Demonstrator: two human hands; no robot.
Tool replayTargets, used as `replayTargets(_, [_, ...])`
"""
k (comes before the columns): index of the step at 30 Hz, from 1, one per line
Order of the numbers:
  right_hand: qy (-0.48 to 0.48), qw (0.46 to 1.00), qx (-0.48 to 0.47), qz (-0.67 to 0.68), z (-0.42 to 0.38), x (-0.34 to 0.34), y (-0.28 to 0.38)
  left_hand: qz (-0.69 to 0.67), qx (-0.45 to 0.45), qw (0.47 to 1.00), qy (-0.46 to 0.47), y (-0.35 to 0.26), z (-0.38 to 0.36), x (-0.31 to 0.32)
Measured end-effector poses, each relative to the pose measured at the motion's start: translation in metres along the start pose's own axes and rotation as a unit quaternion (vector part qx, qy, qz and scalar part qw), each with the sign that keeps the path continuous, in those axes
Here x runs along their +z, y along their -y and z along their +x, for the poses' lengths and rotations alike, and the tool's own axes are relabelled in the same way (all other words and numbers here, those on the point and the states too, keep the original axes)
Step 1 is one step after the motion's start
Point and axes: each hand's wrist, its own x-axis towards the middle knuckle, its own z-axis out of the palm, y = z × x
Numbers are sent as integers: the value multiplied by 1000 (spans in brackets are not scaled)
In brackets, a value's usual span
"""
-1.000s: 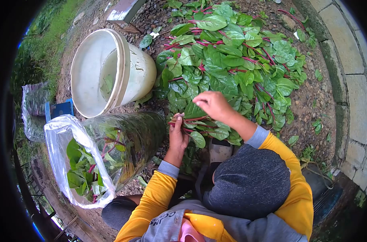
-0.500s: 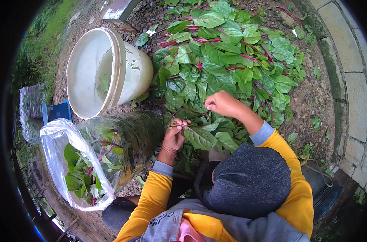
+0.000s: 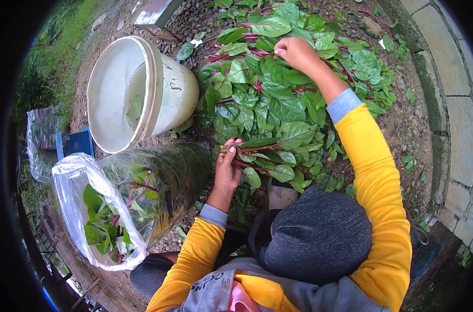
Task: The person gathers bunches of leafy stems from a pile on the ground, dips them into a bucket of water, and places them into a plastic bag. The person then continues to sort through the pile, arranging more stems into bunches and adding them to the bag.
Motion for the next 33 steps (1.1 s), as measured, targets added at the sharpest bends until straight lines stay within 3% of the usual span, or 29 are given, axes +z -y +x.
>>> replayTargets(2, [61,998,7,-32,9,17,-7,2,-2,1000,-2,-1,0,1])
replayTargets(8, [25,993,-16,-116,-3,24,-13,-3,-3,1000,-7,-1,-1,-1])
replayTargets(11, [101,992,47,-65,-16,4,6,-10,-1,1000,-5,0,0,-5])
replayTargets(15, [45,997,-14,-57,-49,-3,34,-8,4,1000,-15,1,0,-6])
replayTargets(19, [-9,988,-138,-72,-59,-5,42,-5,12,1000,-16,2,0,-6])
replayTargets(22, [54,995,-85,6,-53,-18,53,-10,12,1000,-16,2,0,-7])
replayTargets(26, [18,987,-91,132,-46,-23,63,-13,13,1000,-20,3,0,-8])
replayTargets(29, [-138,964,-223,-36,-59,-52,92,-5,16,999,-31,1,0,-8])
replayTargets(33, [-114,968,-222,-23,-87,-56,139,-1,16,999,-41,4,1,-6])
